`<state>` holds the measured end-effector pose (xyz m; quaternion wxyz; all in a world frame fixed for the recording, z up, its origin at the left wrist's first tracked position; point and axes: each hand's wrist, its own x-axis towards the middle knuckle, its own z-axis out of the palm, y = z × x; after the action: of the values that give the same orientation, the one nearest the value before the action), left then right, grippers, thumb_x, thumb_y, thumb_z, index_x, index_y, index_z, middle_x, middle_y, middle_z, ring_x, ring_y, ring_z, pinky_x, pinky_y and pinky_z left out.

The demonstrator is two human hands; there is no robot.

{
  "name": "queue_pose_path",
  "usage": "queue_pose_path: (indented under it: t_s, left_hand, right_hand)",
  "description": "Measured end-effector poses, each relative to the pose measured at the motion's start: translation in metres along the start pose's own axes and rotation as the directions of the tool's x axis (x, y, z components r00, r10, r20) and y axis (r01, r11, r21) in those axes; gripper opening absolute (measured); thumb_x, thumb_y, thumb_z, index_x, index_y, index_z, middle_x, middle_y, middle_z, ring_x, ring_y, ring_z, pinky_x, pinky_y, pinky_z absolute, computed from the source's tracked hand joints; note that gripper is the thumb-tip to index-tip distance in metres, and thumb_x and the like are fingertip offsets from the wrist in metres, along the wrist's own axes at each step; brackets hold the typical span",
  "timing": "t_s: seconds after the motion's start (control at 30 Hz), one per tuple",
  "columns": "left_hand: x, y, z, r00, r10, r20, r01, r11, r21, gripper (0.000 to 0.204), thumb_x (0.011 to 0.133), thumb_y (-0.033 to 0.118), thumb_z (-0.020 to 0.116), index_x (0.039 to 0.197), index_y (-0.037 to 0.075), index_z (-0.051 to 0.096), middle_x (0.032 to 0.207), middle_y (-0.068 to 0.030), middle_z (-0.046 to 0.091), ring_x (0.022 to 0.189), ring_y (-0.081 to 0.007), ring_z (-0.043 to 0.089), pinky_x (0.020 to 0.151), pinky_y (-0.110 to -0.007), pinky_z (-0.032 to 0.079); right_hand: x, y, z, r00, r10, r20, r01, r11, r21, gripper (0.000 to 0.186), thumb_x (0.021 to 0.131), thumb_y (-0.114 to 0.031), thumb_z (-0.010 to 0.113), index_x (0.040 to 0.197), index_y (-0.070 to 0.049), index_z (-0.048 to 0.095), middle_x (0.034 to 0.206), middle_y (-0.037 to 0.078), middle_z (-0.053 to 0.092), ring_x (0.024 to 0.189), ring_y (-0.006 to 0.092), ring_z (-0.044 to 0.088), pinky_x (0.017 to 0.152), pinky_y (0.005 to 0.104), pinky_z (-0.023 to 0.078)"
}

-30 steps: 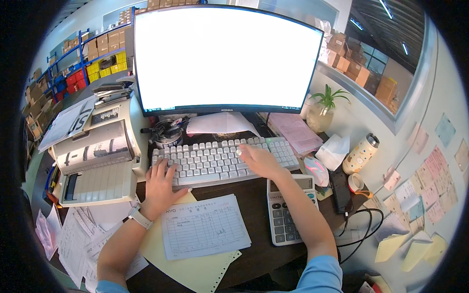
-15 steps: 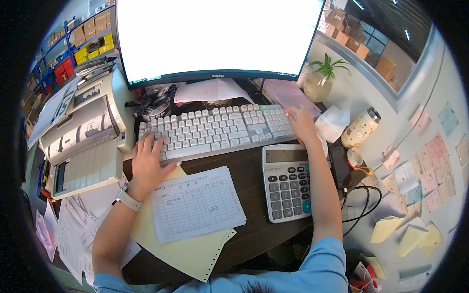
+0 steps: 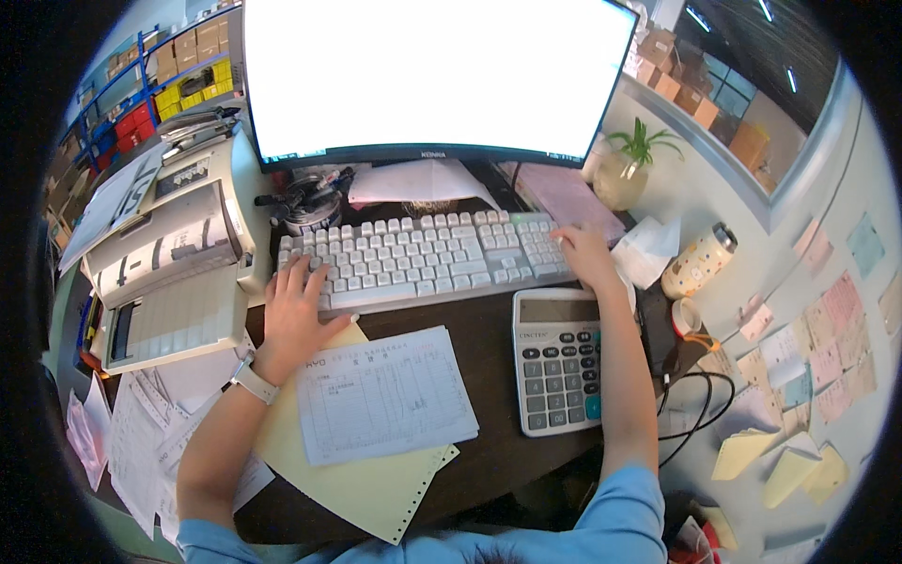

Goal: The person sits at a desk and processes multiple paper documents by feeding them into a scanner, typing on a keyboard, and using a calculator. They repeatedly pick up sheets, scan them, and organize the processed papers into separate stacks on the desk.

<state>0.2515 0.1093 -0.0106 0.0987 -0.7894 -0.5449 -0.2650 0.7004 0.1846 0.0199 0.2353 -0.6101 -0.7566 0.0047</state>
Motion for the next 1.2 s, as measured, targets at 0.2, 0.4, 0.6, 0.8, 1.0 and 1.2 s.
queue_pose_path:
  t_s: [0.2,0.4,0.6,0.8,1.0,1.2]
  left_hand:
    - [-0.003,0.000,-0.001,1.000,-0.018,-0.015,0.018,1.000,0.014,0.072,0.064,0.039,0.077,0.123,0.009,0.050,0.130,-0.0180,0.043,0.126,-0.0347,0.037,0.102,-0.050,0.032]
    - [-0.002,0.002,-0.001,1.000,-0.021,-0.010,0.021,1.000,0.011,0.071,0.065,0.040,0.077,0.123,0.009,0.051,0.130,-0.0177,0.044,0.126,-0.0337,0.037,0.102,-0.049,0.031]
    - [-0.003,0.001,0.000,1.000,-0.016,-0.009,0.017,1.000,0.020,0.072,0.065,0.041,0.077,0.124,0.009,0.050,0.130,-0.0175,0.043,0.127,-0.0335,0.035,0.103,-0.049,0.030]
    - [-0.003,-0.001,-0.001,1.000,-0.011,-0.003,0.011,1.000,0.016,0.071,0.065,0.040,0.077,0.123,0.009,0.051,0.130,-0.0176,0.043,0.128,-0.0338,0.035,0.103,-0.049,0.030]
    - [-0.003,0.003,-0.003,1.000,-0.002,-0.024,0.002,1.000,0.011,0.070,0.065,0.040,0.077,0.122,0.008,0.051,0.130,-0.0166,0.043,0.126,-0.0335,0.036,0.102,-0.049,0.030]
    - [-0.003,0.001,-0.002,1.000,0.002,-0.025,-0.002,1.000,0.022,0.070,0.065,0.040,0.077,0.122,0.008,0.052,0.129,-0.0165,0.043,0.125,-0.0334,0.037,0.102,-0.049,0.031]
  right_hand:
    - [-0.036,0.011,-0.031,0.964,0.076,-0.256,-0.019,0.976,0.219,0.024,0.085,-0.010,0.056,0.108,-0.004,0.059,0.104,0.016,0.056,0.100,0.0343,0.055,0.088,0.0366,0.043]
    - [-0.092,0.041,-0.012,0.935,0.084,-0.345,-0.075,0.996,0.039,0.028,0.082,-0.015,0.062,0.107,-0.004,0.058,0.108,0.015,0.056,0.101,0.0343,0.055,0.088,0.0375,0.044]
    - [-0.094,0.023,-0.008,0.951,0.024,-0.307,-0.020,1.000,0.019,0.040,0.072,-0.015,0.070,0.110,-0.009,0.059,0.111,0.013,0.055,0.102,0.0345,0.056,0.087,0.0384,0.046]
    - [-0.093,0.023,-0.007,0.929,0.118,-0.351,-0.127,0.992,-0.003,0.040,0.071,-0.016,0.071,0.110,-0.012,0.062,0.109,0.010,0.055,0.100,0.0321,0.057,0.083,0.0381,0.047]
    - [-0.096,0.022,-0.010,0.915,0.199,-0.350,-0.220,0.975,-0.021,0.040,0.071,-0.017,0.071,0.109,-0.014,0.063,0.110,0.008,0.055,0.098,0.0298,0.058,0.082,0.0378,0.048]
    - [-0.096,0.022,-0.011,0.911,0.232,-0.340,-0.264,0.963,-0.049,0.040,0.070,-0.017,0.072,0.109,-0.014,0.063,0.110,0.008,0.055,0.098,0.0291,0.058,0.082,0.0384,0.048]
